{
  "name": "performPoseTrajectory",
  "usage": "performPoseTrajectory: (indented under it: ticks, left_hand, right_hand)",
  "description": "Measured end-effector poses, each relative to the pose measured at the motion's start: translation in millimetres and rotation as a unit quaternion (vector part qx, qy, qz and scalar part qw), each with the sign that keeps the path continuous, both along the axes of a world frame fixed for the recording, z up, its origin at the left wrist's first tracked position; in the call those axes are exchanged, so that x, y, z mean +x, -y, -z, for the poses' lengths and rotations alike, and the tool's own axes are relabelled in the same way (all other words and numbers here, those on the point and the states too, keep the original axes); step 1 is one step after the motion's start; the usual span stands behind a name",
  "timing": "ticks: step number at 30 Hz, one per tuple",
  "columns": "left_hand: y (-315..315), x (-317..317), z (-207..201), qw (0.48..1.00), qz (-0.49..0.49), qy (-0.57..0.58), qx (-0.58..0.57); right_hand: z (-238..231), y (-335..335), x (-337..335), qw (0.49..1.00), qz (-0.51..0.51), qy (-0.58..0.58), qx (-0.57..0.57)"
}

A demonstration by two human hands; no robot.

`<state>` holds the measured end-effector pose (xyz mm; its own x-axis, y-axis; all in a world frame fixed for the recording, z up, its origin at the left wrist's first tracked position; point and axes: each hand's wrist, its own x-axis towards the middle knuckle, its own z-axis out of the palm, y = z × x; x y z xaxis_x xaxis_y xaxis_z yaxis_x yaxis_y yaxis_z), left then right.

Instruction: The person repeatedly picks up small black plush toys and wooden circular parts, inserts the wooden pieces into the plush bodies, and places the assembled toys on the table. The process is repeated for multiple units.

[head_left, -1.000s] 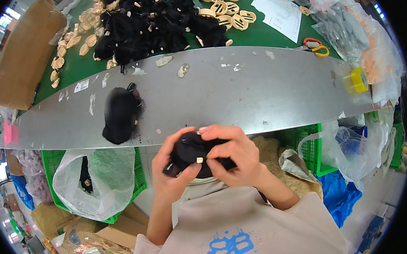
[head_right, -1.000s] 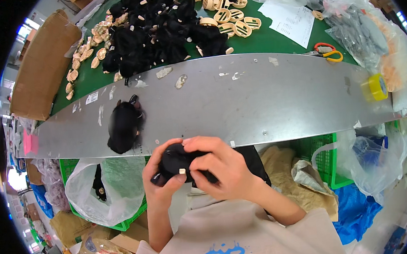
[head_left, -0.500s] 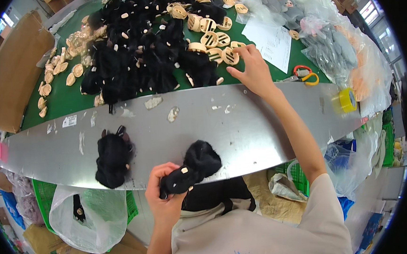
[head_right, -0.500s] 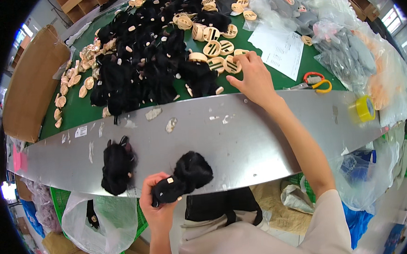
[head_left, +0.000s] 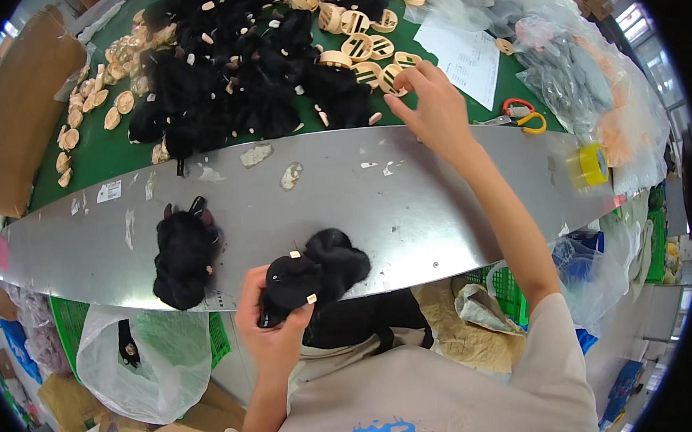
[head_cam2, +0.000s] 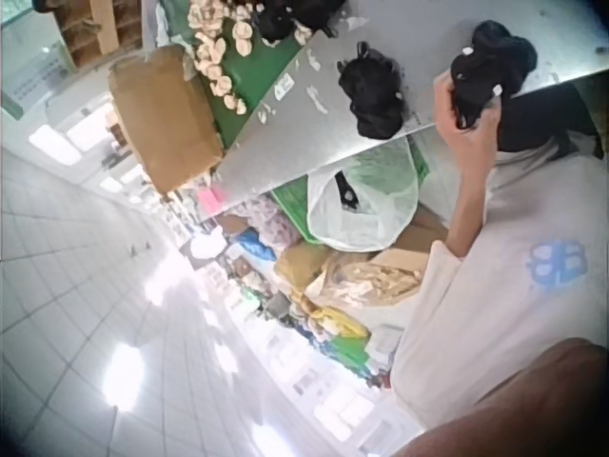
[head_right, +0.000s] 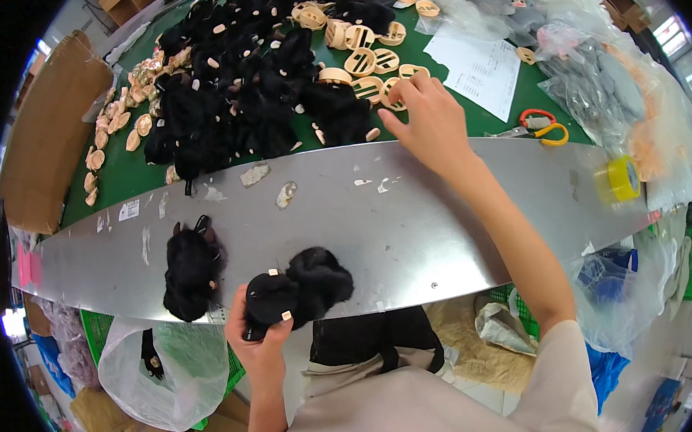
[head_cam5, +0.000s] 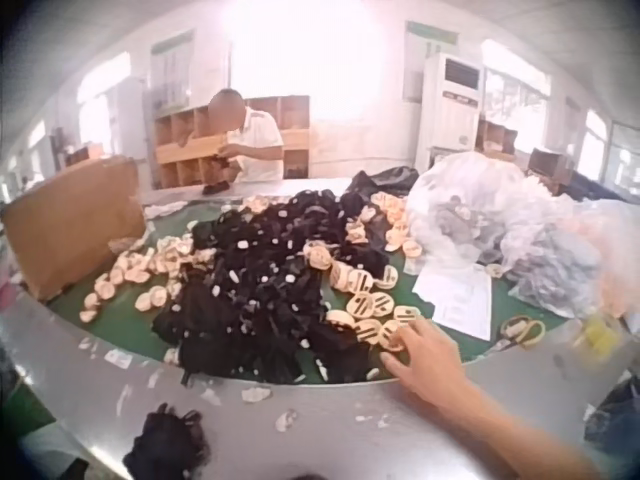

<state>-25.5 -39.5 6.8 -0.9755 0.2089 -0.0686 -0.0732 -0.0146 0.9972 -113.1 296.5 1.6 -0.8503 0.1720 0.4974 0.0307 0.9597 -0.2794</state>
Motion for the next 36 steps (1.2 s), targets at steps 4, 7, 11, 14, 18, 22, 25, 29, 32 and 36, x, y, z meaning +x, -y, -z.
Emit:
performPoseTrajectory:
  ticks: [4,7,11,14,18,22,25,29,32,36]
  left_hand:
    - [1,8,-9,1.0,0.006,-0.013,-0.003]
    - [8,12,-9,0.999,-0.011,-0.047,0.01]
    - [18,16,-9,0.999,-0.045,-0.014,0.021]
    - [18,16,-9,0.999,-0.042,-0.003,0.01]
    - [11,15,-7,1.0,-0.008,-0.013,0.016]
    - [7,16,-9,0.999,0.027,-0.029,0.01]
    - [2,19,-9,0.998,0.042,-0.033,0.031]
    - [5,22,-7,0.997,0.056,-0.049,0.026]
    - [5,26,-11,0.997,0.053,-0.043,0.032]
    - [7,28,-15,0.996,0.059,-0.039,0.052]
  right_hand:
    - [34,-36,-20,0.998,0.039,0.047,0.024]
    - [36,-36,-20,0.999,0.014,0.03,-0.006]
    - [-1,-2,4,0.994,-0.055,-0.007,-0.093]
    - [-34,31,36,0.97,-0.162,-0.025,-0.178]
    - [-58,72,79,0.883,-0.276,0.029,-0.378]
    - [-74,104,113,0.763,-0.353,0.101,-0.533]
    - [-72,122,129,0.682,-0.355,0.155,-0.62]
    - [-66,138,132,0.73,-0.382,0.14,-0.548]
    - [-65,146,127,0.841,-0.363,0.05,-0.399]
    - [-57,148,123,0.872,-0.34,0.022,-0.352]
